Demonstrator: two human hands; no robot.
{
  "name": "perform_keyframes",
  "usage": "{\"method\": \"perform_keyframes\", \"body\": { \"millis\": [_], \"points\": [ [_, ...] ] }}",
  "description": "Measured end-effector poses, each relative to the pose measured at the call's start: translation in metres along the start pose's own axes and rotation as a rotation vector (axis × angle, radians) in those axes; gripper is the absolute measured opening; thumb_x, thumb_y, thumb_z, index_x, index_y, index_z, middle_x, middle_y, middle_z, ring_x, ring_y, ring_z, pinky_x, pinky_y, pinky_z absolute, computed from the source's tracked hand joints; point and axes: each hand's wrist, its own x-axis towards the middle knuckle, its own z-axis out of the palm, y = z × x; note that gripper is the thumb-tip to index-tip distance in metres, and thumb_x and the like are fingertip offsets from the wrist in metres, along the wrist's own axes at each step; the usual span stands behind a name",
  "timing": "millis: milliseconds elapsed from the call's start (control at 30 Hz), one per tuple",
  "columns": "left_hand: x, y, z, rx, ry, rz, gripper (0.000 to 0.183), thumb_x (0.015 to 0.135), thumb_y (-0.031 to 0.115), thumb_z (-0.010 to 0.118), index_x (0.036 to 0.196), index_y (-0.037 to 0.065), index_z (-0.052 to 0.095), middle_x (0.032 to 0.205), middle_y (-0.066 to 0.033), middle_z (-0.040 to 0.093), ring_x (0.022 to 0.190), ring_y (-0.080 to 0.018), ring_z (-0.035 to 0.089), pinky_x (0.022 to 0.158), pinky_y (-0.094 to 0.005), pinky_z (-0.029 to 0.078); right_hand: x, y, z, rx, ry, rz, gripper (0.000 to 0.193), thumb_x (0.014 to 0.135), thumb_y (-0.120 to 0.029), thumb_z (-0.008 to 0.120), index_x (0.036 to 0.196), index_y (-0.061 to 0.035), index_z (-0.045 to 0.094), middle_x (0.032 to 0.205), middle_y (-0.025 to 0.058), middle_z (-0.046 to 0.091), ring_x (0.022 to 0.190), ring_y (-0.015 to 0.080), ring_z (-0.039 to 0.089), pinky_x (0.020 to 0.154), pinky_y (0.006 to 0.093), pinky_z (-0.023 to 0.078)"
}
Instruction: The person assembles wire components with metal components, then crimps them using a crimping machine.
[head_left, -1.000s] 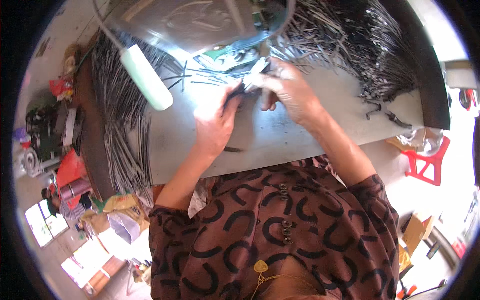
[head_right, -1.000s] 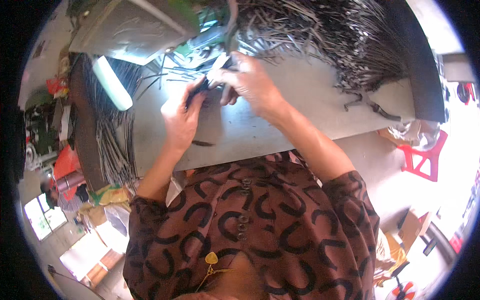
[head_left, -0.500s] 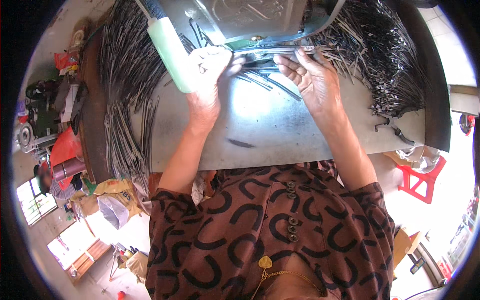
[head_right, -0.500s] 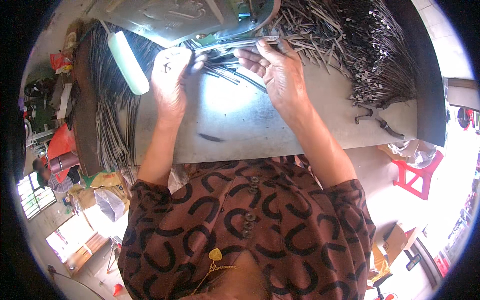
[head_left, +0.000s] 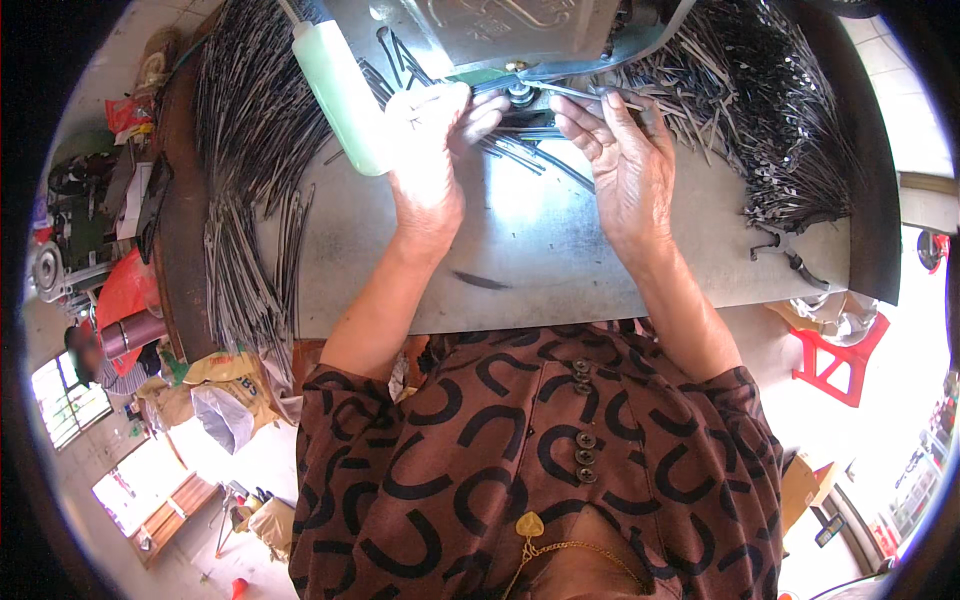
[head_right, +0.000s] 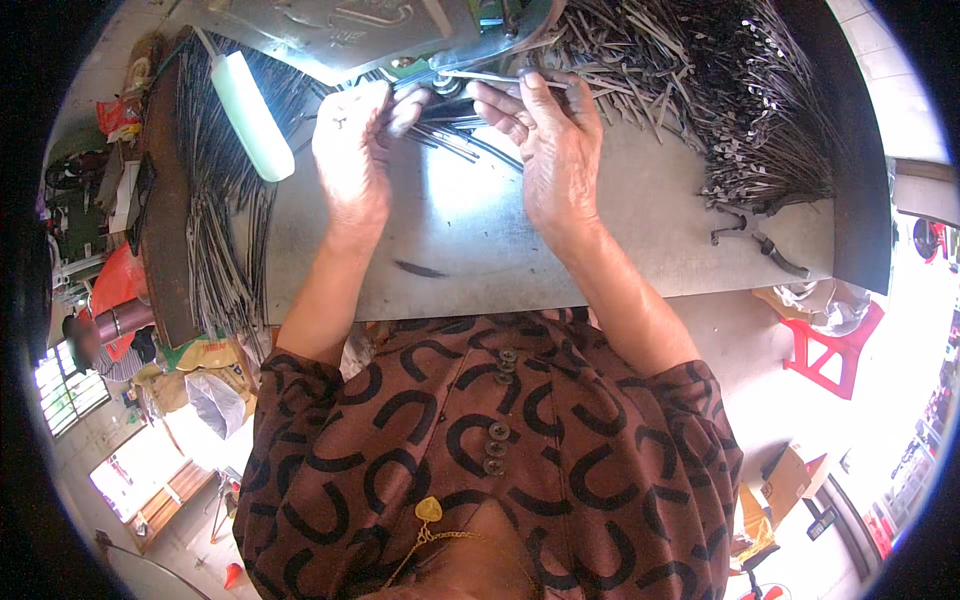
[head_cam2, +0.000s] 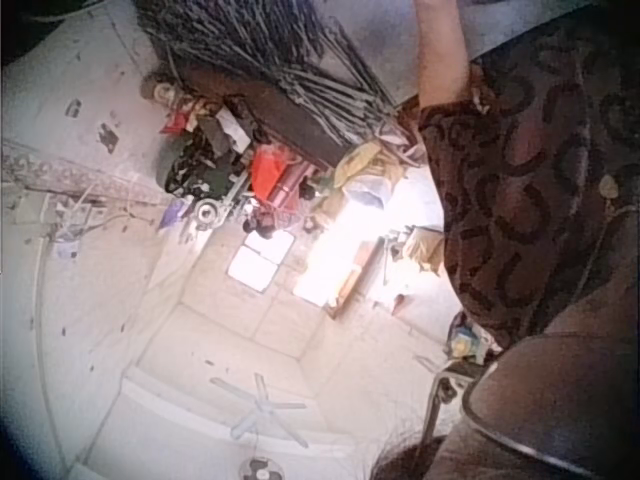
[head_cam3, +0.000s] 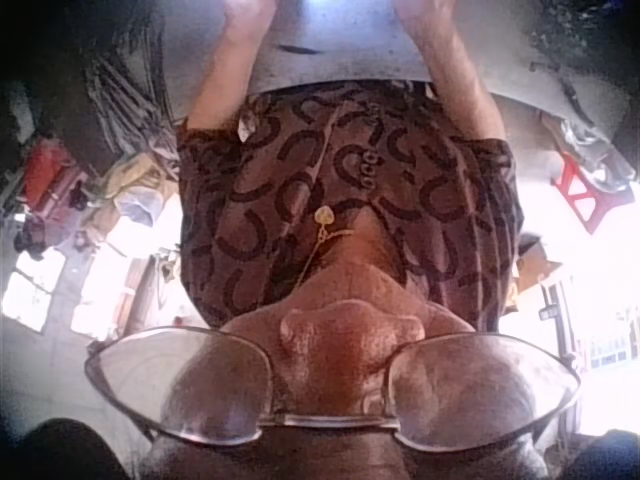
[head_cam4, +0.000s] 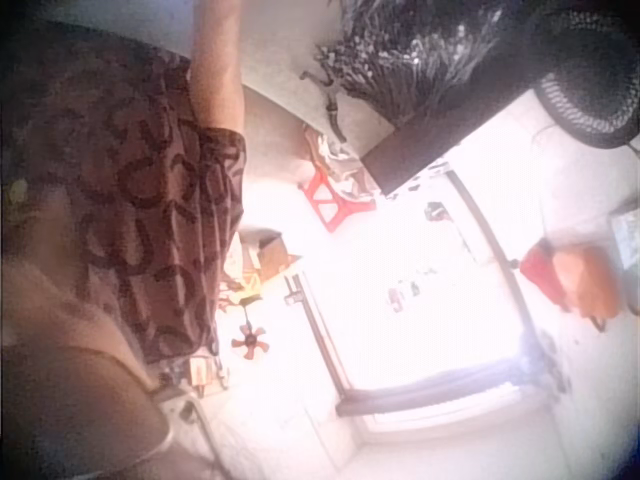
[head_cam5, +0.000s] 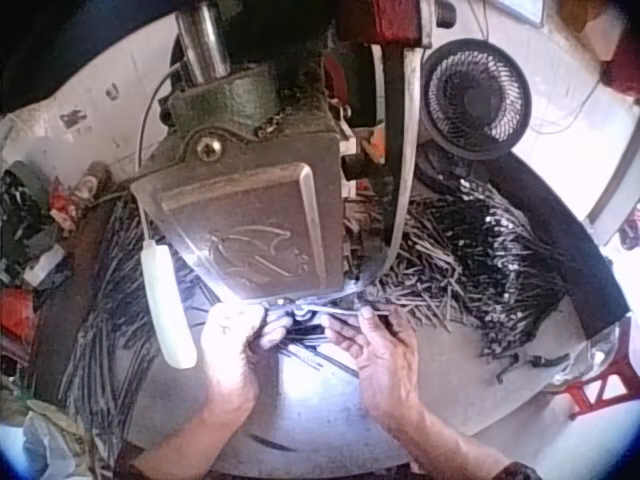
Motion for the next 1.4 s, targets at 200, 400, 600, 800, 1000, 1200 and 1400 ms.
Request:
{"method": "perform_keyframes", "body": {
  "millis": [200,400,600,800,1000,1200,1400],
  "points": [
    [0.011,0.006,0.004,-0.055,0.123,-0.200,0.015,0.087,0.004,0.057,0.099,-0.004,0.051,0.092,-0.0168,0.062,0.083,-0.0310,0.066,0.075,-0.0375,0.058,-0.002,-0.002,0.008,-0.019,-0.049,-0.029,0.020,0.096,-0.016,0.048,0.107,-0.0010,0.041,0.098,0.0208,0.061,0.092,0.0299,0.065,0.081,0.0370,0.054],
    [0.006,0.007,0.007,-0.092,0.145,-0.227,0.014,0.086,0.002,0.057,0.098,-0.004,0.053,0.093,-0.0166,0.063,0.083,-0.0286,0.067,0.074,-0.0356,0.059,-0.010,-0.003,0.015,-0.267,-0.057,-0.195,0.017,0.098,-0.014,0.044,0.106,-0.0002,0.039,0.097,0.0227,0.062,0.089,0.0279,0.066,0.078,0.0354,0.054],
    [0.005,0.006,0.007,-0.143,0.179,-0.270,0.013,0.086,0.001,0.056,0.098,-0.005,0.053,0.094,-0.0163,0.063,0.084,-0.0296,0.066,0.074,-0.0353,0.059,-0.007,-0.002,0.014,-0.209,-0.001,-0.179,0.017,0.098,-0.014,0.043,0.106,0.0000,0.039,0.096,0.0219,0.062,0.086,0.0276,0.066,0.076,0.0349,0.054],
    [0.005,0.006,0.003,-0.211,0.146,-0.274,0.014,0.086,0.002,0.057,0.098,-0.005,0.055,0.095,-0.0178,0.063,0.087,-0.0289,0.066,0.077,-0.0344,0.058,-0.010,-0.005,0.013,-0.254,-0.052,-0.156,0.018,0.098,-0.015,0.043,0.107,-0.0005,0.039,0.094,0.0221,0.063,0.085,0.0276,0.066,0.076,0.0344,0.054],
    [0.005,0.011,0.007,-0.166,0.146,-0.322,0.013,0.086,0.000,0.055,0.099,-0.002,0.051,0.094,-0.0163,0.063,0.087,-0.0283,0.066,0.077,-0.0367,0.058,-0.008,0.003,0.012,-0.194,-0.030,-0.166,0.018,0.098,-0.014,0.044,0.109,-0.0013,0.039,0.099,0.0213,0.061,0.088,0.0270,0.066,0.078,0.0352,0.054],
    [0.006,0.010,0.011,-0.160,0.150,-0.342,0.010,0.088,0.001,0.053,0.096,-0.005,0.052,0.092,-0.0195,0.064,0.082,-0.0285,0.067,0.075,-0.0326,0.058,-0.006,0.000,0.007,-0.142,-0.042,-0.121,0.017,0.098,-0.015,0.044,0.104,-0.0008,0.037,0.097,0.0225,0.061,0.090,0.0290,0.065,0.081,0.0367,0.053],
    [0.007,0.013,0.008,-0.096,0.155,-0.277,0.013,0.087,0.001,0.054,0.097,-0.008,0.053,0.093,-0.0219,0.064,0.084,-0.0293,0.067,0.075,-0.0325,0.058,0.004,-0.009,0.001,-0.089,-0.131,-0.006,0.018,0.098,-0.016,0.042,0.105,0.0000,0.036,0.093,0.0236,0.062,0.084,0.0278,0.067,0.077,0.0368,0.054]
  ]
}}
